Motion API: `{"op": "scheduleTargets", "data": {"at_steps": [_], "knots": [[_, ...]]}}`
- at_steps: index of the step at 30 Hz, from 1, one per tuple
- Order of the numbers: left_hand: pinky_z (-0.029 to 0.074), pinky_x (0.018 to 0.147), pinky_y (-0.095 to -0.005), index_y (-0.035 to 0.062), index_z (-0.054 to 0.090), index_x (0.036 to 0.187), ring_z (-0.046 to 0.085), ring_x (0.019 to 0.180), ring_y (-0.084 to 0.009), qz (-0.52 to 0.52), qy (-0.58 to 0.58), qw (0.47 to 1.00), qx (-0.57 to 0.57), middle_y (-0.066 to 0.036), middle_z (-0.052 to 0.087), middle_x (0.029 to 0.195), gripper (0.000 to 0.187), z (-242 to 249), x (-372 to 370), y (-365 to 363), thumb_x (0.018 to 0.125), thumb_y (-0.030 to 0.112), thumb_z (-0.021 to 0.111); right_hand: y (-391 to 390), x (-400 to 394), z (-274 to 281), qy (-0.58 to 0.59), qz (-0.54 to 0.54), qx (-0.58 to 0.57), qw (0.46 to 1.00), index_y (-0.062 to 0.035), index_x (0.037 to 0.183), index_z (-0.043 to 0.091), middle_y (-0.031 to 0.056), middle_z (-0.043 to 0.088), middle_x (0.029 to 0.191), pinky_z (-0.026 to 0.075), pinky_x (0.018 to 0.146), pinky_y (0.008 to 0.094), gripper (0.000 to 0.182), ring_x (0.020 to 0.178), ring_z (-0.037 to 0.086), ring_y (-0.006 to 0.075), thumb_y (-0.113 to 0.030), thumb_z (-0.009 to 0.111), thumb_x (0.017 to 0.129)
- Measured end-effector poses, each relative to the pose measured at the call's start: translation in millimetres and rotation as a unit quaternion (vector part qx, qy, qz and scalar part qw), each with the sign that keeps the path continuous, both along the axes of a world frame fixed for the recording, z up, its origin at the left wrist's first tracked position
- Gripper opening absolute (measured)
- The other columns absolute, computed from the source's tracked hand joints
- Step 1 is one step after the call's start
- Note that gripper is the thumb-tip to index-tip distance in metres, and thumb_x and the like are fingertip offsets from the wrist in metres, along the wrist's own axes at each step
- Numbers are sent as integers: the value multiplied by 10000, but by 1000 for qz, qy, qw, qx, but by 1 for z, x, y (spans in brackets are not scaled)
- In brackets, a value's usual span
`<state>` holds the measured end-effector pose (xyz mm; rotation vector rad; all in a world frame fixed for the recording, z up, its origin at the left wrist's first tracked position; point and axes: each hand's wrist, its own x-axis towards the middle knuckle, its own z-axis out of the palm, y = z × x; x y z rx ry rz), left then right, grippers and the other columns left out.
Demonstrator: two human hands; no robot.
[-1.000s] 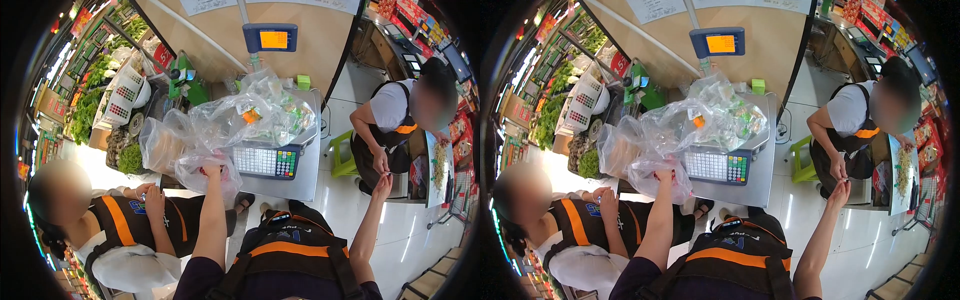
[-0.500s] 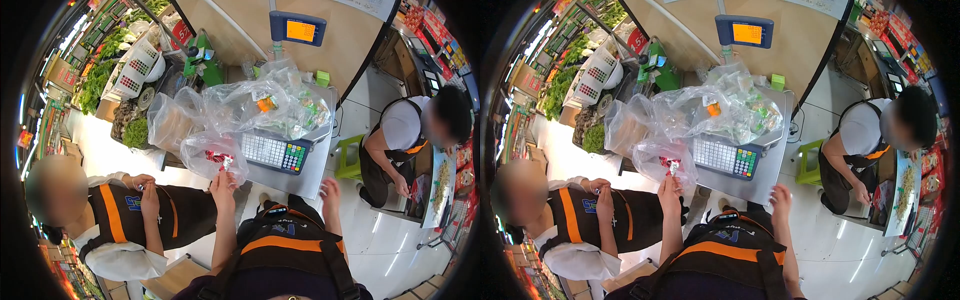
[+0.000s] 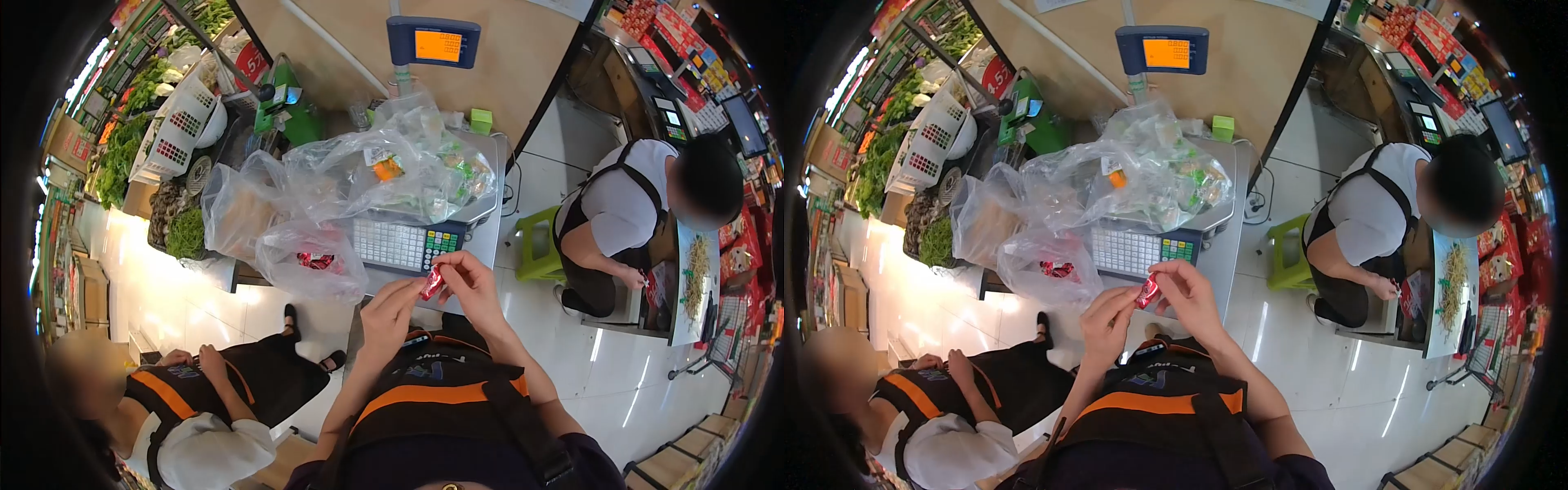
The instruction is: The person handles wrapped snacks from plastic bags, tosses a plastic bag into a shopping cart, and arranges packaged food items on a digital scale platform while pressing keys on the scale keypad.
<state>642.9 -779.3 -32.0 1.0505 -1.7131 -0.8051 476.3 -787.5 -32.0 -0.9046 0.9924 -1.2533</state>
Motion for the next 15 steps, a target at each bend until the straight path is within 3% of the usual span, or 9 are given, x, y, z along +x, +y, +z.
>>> {"op": "scheduleTargets", "data": {"at_steps": [5, 9, 12, 15], "knots": [[564, 694, -287, -46, 587, 1100, 652, 869, -181, -87, 238, 936, 246, -126, 643, 1005, 197, 3, -6, 4, 924, 20, 530, 2, -11, 11, 41, -23, -37, 998, 1, 1080, 607, 40, 622, 853, 493, 571, 216, 172, 686, 579, 73, -83, 543, 945], [566, 675, -275, -39, 552, 1068, 657, 902, -200, -114, 268, 881, 372, -131, 641, 998, 175, 12, -10, -5, 939, 79, 532, 3, -12, 28, 157, -52, -73, 983, -6, 1072, 627, 21, 624, 839, 489, 592, 200, 167, 697, 580, 69, -79, 552, 941], [569, 673, -277, -23, 548, 1032, 659, 922, -214, -154, 312, 822, 451, -129, 641, 998, 164, 15, -10, -12, 943, 114, 536, 3, -14, 34, 180, -70, -75, 978, -10, 1031, 648, 73, 633, 863, 501, 634, 252, 158, 750, 620, 134, -21, 574, 893], [570, 675, -278, -15, 548, 1031, 656, 937, -215, -198, 359, 768, 492, -124, 642, 1002, 176, 17, -11, -15, 942, 138, 543, 1, -20, 39, 256, -51, -159, 952, -23, 1021, 656, 91, 637, 858, 485, 621, 270, 175, 749, 612, 160, -1, 595, 859]]}}
